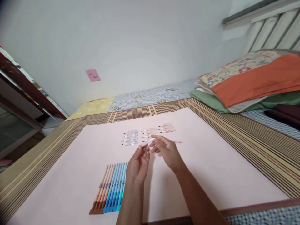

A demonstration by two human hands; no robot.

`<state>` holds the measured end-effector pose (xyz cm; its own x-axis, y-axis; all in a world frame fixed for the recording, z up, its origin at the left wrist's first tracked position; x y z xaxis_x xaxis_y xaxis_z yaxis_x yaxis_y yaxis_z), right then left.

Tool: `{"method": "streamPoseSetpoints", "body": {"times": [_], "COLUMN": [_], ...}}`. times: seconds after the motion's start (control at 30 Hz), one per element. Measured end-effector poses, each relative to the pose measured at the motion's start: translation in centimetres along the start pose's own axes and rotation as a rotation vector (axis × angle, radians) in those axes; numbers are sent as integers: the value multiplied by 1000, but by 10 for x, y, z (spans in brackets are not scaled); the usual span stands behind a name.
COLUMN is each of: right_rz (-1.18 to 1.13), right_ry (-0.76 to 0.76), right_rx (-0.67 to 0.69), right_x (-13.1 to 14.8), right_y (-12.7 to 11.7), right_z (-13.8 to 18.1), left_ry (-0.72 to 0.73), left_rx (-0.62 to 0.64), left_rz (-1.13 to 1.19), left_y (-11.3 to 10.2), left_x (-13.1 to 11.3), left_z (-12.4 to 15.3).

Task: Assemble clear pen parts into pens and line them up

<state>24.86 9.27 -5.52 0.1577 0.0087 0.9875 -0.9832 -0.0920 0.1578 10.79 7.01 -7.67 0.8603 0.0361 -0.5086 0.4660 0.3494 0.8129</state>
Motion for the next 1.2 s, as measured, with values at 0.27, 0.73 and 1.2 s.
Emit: {"method": "streamPoseSetpoints", "body": {"times": [0.27,0.73,1.2], "right_rz": [718,955,287], "right_ry": [-76,-123,-136], "right_rx": [-584,-438,-80], "right_x": [-17,-30,27], "right_y": [-101,-70,-27], "right_z": [-16,-16,10], "left_ry": [-103,11,181], "left_rx": [34,-101,-65], "left_rz": [340,20,-103], "left_y": [7,-4,-8], "left_x": [-14,-14,-14], "left_z": [1,-4,-7]}}
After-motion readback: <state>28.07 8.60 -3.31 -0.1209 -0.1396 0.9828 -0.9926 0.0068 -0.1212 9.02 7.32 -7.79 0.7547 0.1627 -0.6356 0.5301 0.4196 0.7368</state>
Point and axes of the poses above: each hand's wrist, its own z-axis away from the middle knuckle, its own y-axis out of the palm, x = y × z, the point moved 4 cm from there along -z, towards the middle knuckle, and after that the axes turned 8 degrees about y, right-handed, at the moved point
